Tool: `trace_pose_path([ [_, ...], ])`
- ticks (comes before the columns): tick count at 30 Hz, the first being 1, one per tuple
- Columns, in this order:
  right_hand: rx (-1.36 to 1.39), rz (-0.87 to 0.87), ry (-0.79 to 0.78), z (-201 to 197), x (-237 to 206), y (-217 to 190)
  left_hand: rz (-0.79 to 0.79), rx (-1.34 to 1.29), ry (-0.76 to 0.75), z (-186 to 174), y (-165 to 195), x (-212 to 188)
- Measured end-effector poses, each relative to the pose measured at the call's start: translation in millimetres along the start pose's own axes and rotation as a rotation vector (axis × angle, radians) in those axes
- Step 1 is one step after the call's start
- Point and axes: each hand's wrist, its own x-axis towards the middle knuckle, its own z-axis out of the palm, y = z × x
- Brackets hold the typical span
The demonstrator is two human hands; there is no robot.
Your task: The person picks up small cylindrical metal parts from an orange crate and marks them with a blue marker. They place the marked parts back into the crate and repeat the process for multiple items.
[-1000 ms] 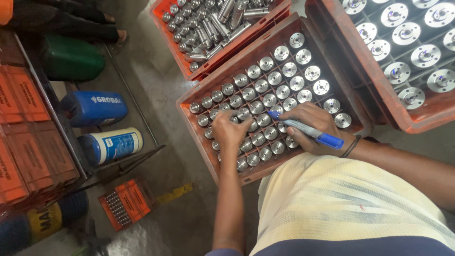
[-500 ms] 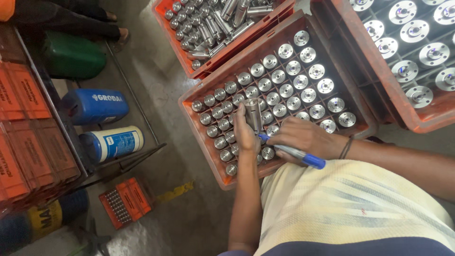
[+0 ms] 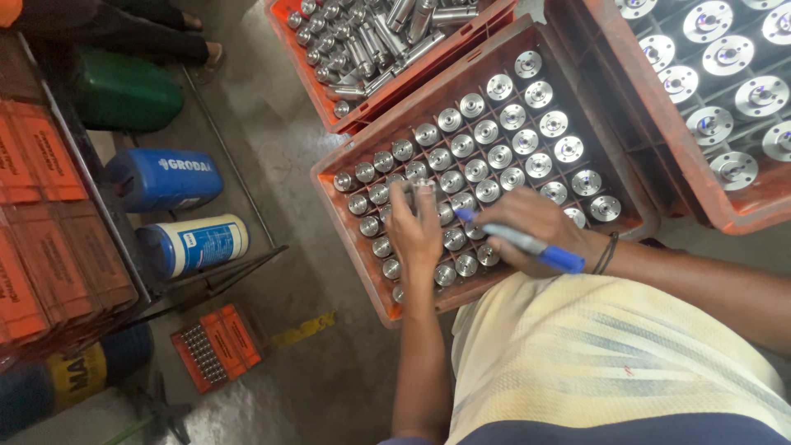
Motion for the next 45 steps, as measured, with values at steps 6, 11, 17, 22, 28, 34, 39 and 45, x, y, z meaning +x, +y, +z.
trace_pose_path([
  [6,0.013,0.111,0.042,-6,-1,6,0.29,0.226,0.09,-22,13,5],
  [11,0.023,0.13,0.023,-6,-3,5,0.18,0.421,0.158,0,8,44],
  [17,-0.025,0.114,0.078,-14,1,1,0.383,-0.297,-0.009,-48,-3,61],
  [22,-0.049,-0.202,-0.076,-1,12,5,-0.057,-1.283,-0.398,-10,-6,31],
  [28,-0.063,-0.168,0.025,10,9,14,-0.269,-1.095,-0.249,38,-14,13],
  [34,-0.064,-0.05,-0.011,4,-1,8,-0.073,-0.946,-0.254,37,-11,15],
  [39,-0.02,-0.009,-0.009,5,3,6,-0.107,-1.202,-0.316,36,-9,18],
  [45,-0.008,0.066,0.056,-3,2,6,0.17,0.13,0.063,-7,3,34],
])
